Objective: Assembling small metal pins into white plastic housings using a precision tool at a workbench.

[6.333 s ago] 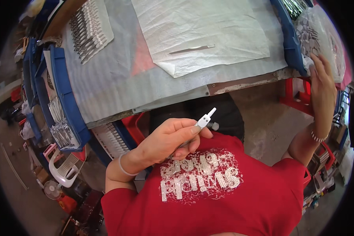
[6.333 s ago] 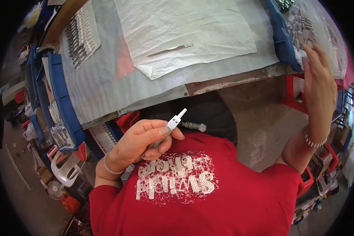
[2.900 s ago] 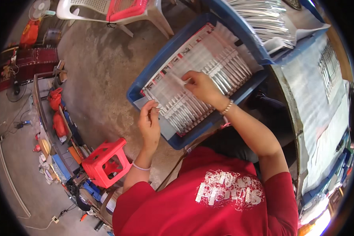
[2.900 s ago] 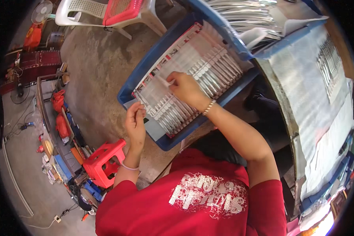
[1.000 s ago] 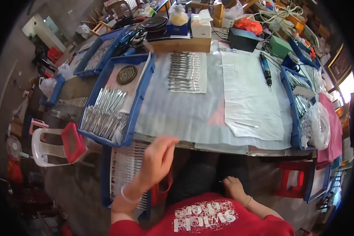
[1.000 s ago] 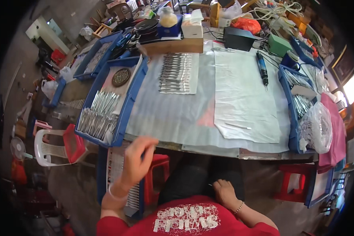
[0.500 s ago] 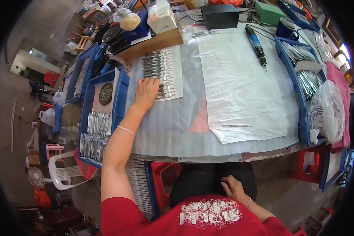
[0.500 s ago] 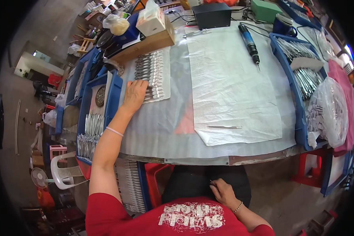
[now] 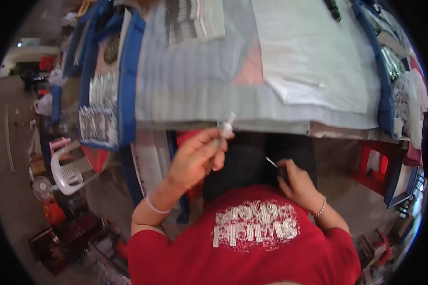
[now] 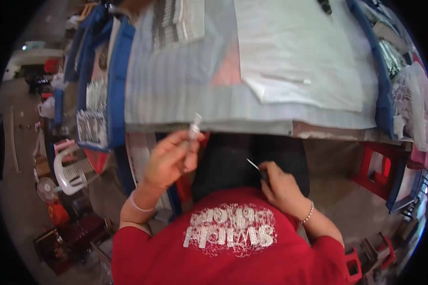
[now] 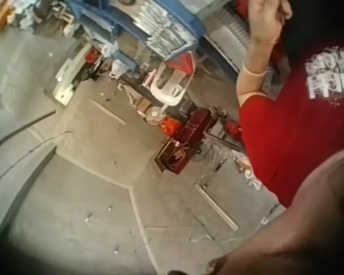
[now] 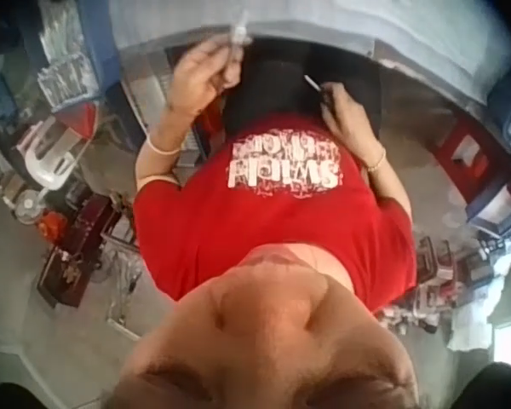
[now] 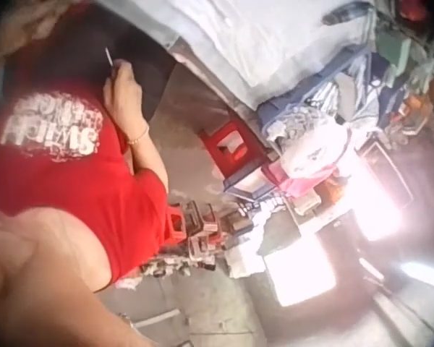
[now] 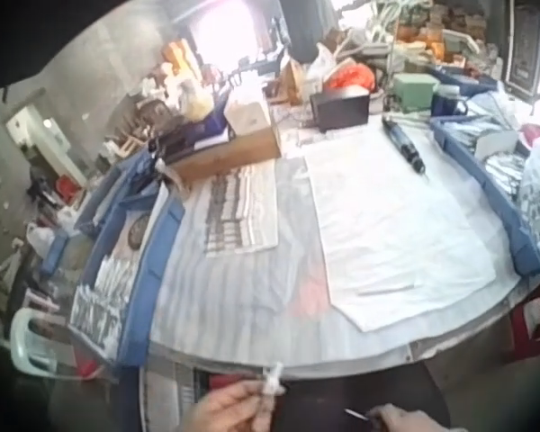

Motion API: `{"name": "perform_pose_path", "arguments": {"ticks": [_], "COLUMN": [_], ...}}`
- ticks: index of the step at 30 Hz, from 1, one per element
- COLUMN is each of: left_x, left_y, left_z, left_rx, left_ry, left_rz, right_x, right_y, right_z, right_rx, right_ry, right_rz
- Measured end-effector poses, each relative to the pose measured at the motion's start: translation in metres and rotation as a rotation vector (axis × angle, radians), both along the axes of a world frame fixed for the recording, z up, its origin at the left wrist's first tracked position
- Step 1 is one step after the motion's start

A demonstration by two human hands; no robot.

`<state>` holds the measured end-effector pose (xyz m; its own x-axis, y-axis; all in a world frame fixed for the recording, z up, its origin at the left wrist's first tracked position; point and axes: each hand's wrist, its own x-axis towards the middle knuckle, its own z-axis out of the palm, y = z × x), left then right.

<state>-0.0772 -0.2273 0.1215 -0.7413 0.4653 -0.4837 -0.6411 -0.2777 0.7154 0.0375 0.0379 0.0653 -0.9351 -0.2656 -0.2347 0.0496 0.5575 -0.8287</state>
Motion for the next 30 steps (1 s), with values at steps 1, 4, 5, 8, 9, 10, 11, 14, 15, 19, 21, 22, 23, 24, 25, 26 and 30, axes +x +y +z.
{"name": "perform_pose_path", "arguments": {"ticks": [1, 4, 5, 8, 9, 10, 11, 14, 15, 19, 21, 22, 23, 24, 25, 26, 30], "left_x": [0.018, 0.066, 0.077, 0.094, 0.095, 0.096, 0.098, 0.101, 0.102, 0.101, 0.098, 0.097, 0.096, 0.096, 0.096, 0.096, 0.098], "left_y": [-0.003, -0.011, -0.011, 0.000, 0.001, 0.002, 0.002, 0.002, 0.003, 0.009, 0.010, 0.010, 0.010, 0.009, 0.009, 0.009, 0.011], "left_z": [-0.020, -0.083, -0.096, -0.107, -0.111, -0.114, -0.118, -0.126, -0.126, -0.127, -0.125, -0.125, -0.125, -0.125, -0.126, -0.126, -0.127], "left_rx": [-0.018, 0.074, 0.081, 0.071, 0.093, 0.114, 0.122, 0.115, 0.079, -0.010, 0.008, 0.021, 0.025, 0.029, 0.033, 0.035, -0.021], "left_ry": [-0.187, -0.356, -0.360, -0.395, -0.379, -0.361, -0.368, -0.335, -0.310, -0.264, -0.312, -0.353, -0.358, -0.372, -0.386, -0.391, -0.332], "left_rz": [-0.075, -0.129, -0.132, -0.106, -0.095, -0.084, -0.081, -0.084, -0.096, -0.101, -0.097, -0.090, -0.092, -0.090, -0.087, -0.088, -0.086], "right_x": [-0.004, -0.015, -0.016, -0.014, -0.013, -0.013, -0.012, -0.011, -0.011, -0.015, -0.018, -0.019, -0.020, -0.021, -0.023, -0.024, -0.026], "right_y": [-0.001, -0.009, -0.014, -0.026, -0.031, -0.035, -0.038, -0.042, -0.042, -0.046, -0.047, -0.048, -0.048, -0.049, -0.050, -0.051, -0.052], "right_z": [0.005, 0.023, 0.020, 0.017, 0.017, 0.018, 0.018, 0.016, 0.016, 0.016, 0.015, 0.014, 0.014, 0.013, 0.014, 0.013, 0.010], "right_rx": [-0.003, 0.059, 0.064, 0.055, 0.061, 0.089, 0.116, 0.121, 0.127, 0.173, 0.183, 0.196, 0.210, 0.212, 0.220, 0.227, 0.238], "right_ry": [0.074, 0.078, 0.049, 0.103, 0.090, 0.130, 0.171, 0.164, 0.156, 0.204, 0.208, 0.214, 0.220, 0.215, 0.216, 0.216, 0.211], "right_rz": [0.018, 0.149, 0.166, 0.252, 0.260, 0.260, 0.259, 0.263, 0.263, 0.260, 0.249, 0.264, 0.280, 0.280, 0.288, 0.296, 0.303]}}
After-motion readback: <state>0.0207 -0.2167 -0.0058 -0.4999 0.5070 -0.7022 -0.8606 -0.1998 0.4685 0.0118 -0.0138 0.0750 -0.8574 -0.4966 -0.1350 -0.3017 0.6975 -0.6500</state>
